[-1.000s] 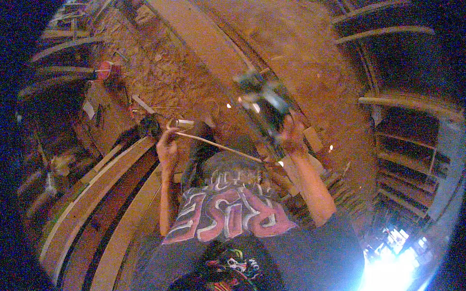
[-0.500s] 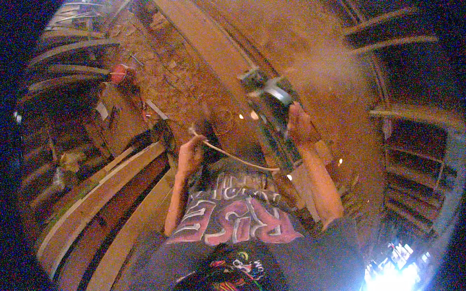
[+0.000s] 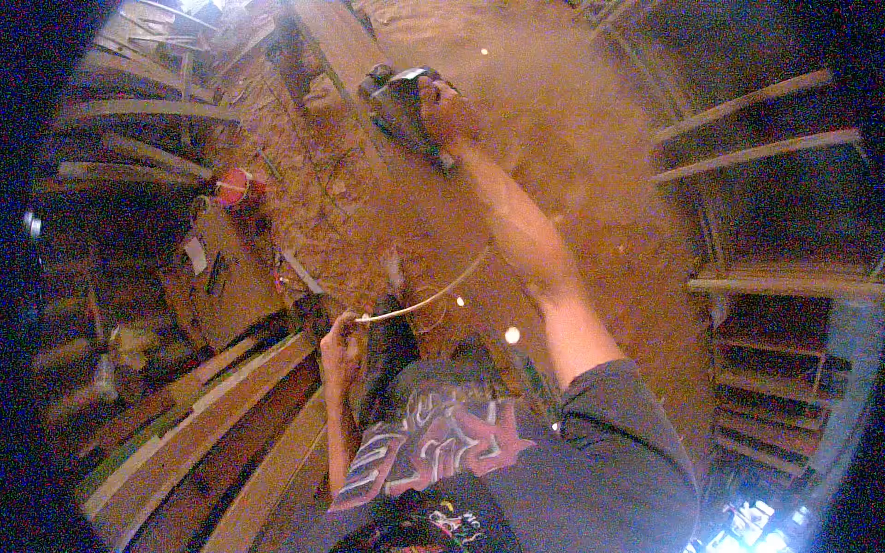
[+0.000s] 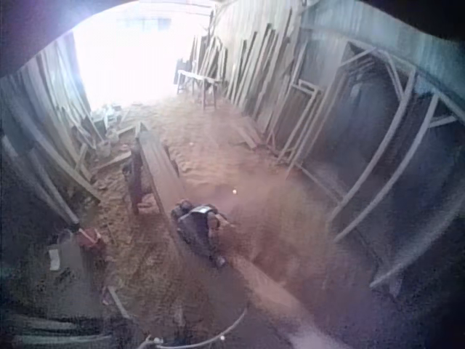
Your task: The person uses an electric sander to smooth the surface of a long wooden plank. They repeatedly move the sander along the plank, flip it over to sand the other side, and inspect the surface between passes.
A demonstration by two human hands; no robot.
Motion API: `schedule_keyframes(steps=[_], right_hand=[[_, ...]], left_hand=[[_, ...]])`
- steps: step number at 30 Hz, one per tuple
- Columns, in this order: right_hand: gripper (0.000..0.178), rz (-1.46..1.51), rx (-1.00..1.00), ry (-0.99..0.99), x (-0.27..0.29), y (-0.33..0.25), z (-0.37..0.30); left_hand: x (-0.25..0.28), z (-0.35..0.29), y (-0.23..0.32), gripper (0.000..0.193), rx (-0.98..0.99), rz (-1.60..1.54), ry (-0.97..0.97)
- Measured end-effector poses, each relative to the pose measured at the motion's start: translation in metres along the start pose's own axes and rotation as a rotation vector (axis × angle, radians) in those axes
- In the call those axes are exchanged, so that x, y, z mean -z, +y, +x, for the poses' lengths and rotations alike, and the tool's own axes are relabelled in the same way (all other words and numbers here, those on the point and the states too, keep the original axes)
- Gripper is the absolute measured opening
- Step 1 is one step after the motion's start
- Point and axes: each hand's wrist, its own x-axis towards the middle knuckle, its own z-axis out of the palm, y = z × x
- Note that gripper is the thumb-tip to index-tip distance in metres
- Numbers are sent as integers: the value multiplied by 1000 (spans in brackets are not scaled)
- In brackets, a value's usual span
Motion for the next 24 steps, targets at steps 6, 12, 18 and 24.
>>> schedule_keyframes(steps=[6,12,18,24], right_hand=[[79,58,97,112,-28,-30,87],[60,283,333,225,-42,43,75],[47,122,257,135,4,180,-135],[61,222,-235,1,130,198,-382]], left_hand=[[2,0,17,40,12,-102,-17],[17,-26,36,34,-15,-20,35],[11,-23,-36,31,89,-2,-40],[-22,-49,-46,35,82,-62,-184]])
